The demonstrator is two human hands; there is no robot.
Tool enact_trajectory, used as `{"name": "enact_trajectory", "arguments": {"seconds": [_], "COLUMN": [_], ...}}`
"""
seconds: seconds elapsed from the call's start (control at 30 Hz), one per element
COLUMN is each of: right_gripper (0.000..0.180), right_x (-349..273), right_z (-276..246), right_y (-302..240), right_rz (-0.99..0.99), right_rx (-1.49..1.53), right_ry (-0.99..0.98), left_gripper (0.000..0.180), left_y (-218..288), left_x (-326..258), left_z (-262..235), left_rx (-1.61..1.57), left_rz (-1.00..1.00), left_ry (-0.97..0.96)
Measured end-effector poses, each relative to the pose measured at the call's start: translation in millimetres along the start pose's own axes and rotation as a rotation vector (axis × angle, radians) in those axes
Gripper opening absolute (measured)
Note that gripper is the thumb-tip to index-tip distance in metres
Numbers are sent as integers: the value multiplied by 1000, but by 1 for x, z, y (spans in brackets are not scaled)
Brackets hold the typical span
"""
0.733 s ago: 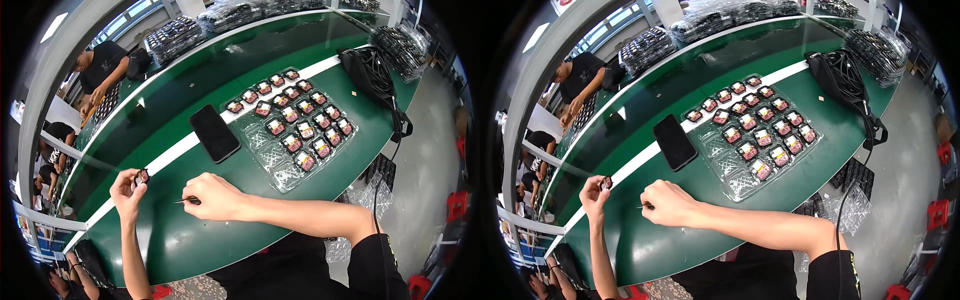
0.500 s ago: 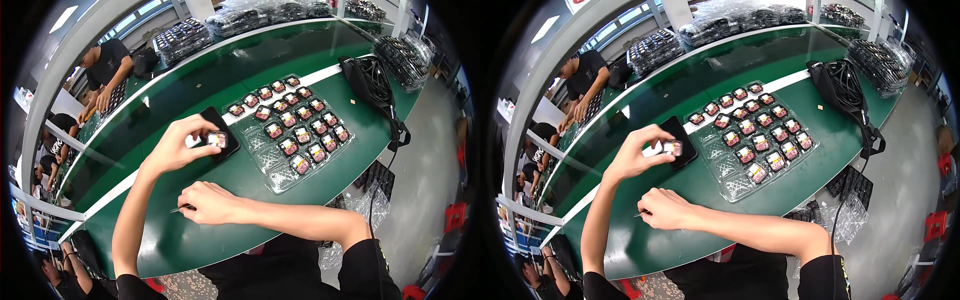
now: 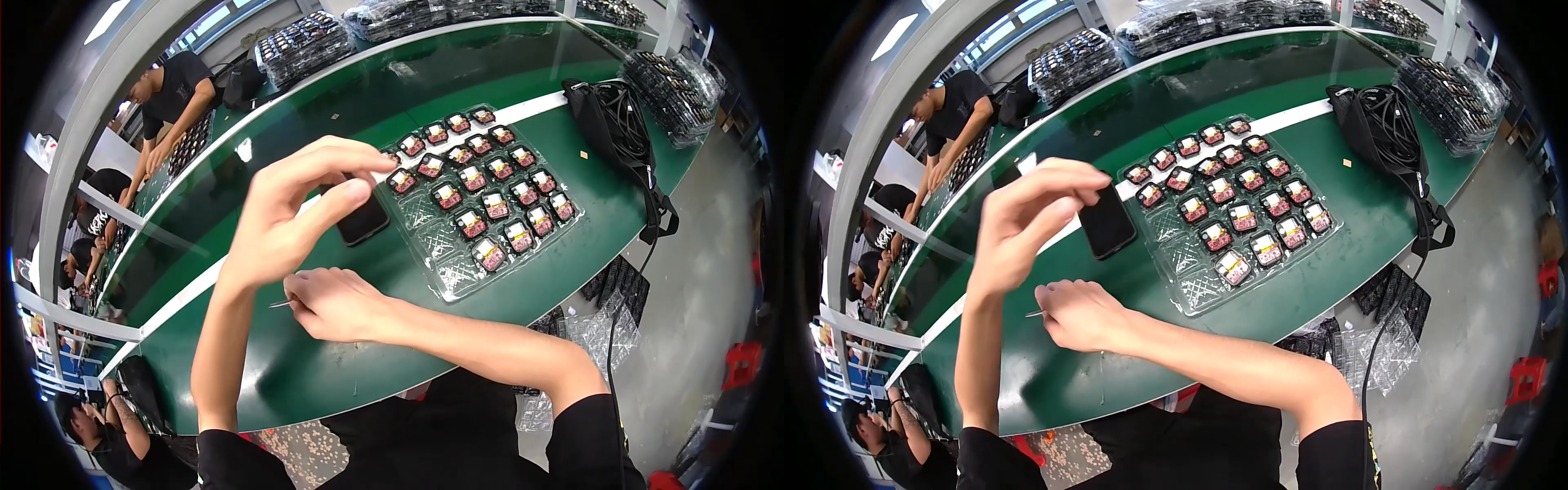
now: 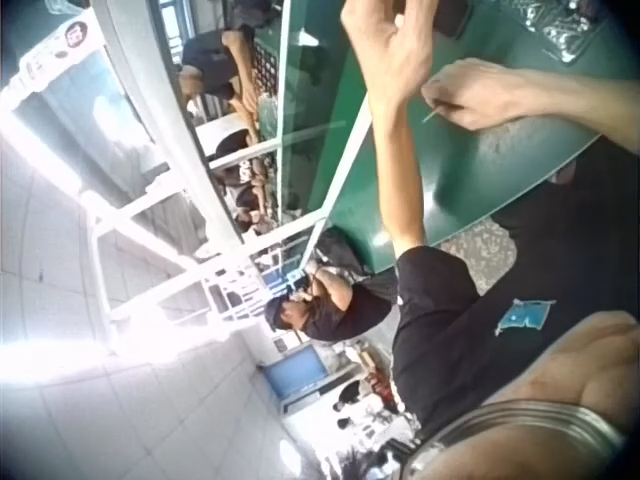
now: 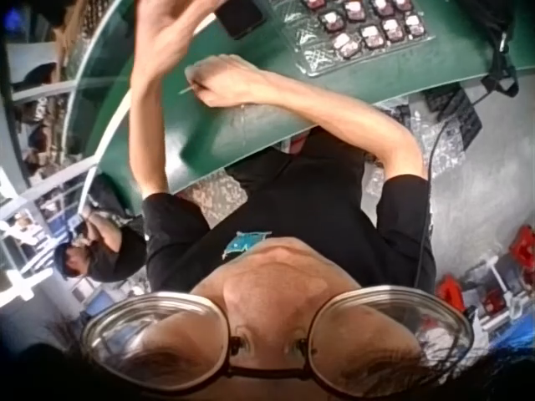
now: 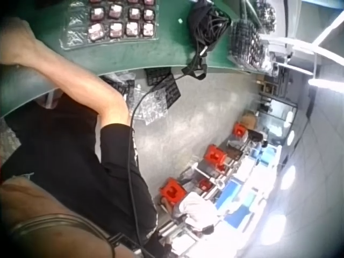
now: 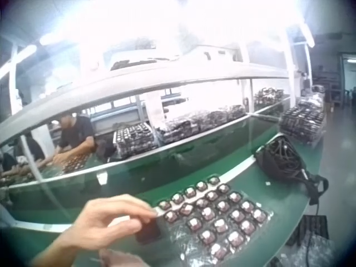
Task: Assemble small electronic components into a housing using tweezers.
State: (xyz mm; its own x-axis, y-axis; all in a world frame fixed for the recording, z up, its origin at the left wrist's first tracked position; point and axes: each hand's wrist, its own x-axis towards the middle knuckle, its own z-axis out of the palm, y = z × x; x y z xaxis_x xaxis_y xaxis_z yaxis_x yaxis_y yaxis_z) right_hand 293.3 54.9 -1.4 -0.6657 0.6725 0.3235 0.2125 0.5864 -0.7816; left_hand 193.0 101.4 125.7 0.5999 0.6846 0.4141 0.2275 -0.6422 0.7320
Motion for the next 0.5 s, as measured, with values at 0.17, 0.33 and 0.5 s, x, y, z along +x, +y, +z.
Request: {"name": "enact_trajectory", "arguments": {"seconds": [0.17,0.33,0.5], "right_gripper": [29,33,34], "right_x": [11,25,21], "right_z": [-17,-46,-79], "right_y": [-3,12,52], "right_rz": [-3,92,100], "right_rx": [-49,-324,-574], "right_ry": [156,471,588], "left_gripper": [27,17,14], "left_y": [128,175,176], "left_x": [-76,-137,-185], "left_z": [-24,-56,-79], "left_rx": [-274,-292,-434], "left_rz": [246,196,234], "left_ry": [113,331,361]}}
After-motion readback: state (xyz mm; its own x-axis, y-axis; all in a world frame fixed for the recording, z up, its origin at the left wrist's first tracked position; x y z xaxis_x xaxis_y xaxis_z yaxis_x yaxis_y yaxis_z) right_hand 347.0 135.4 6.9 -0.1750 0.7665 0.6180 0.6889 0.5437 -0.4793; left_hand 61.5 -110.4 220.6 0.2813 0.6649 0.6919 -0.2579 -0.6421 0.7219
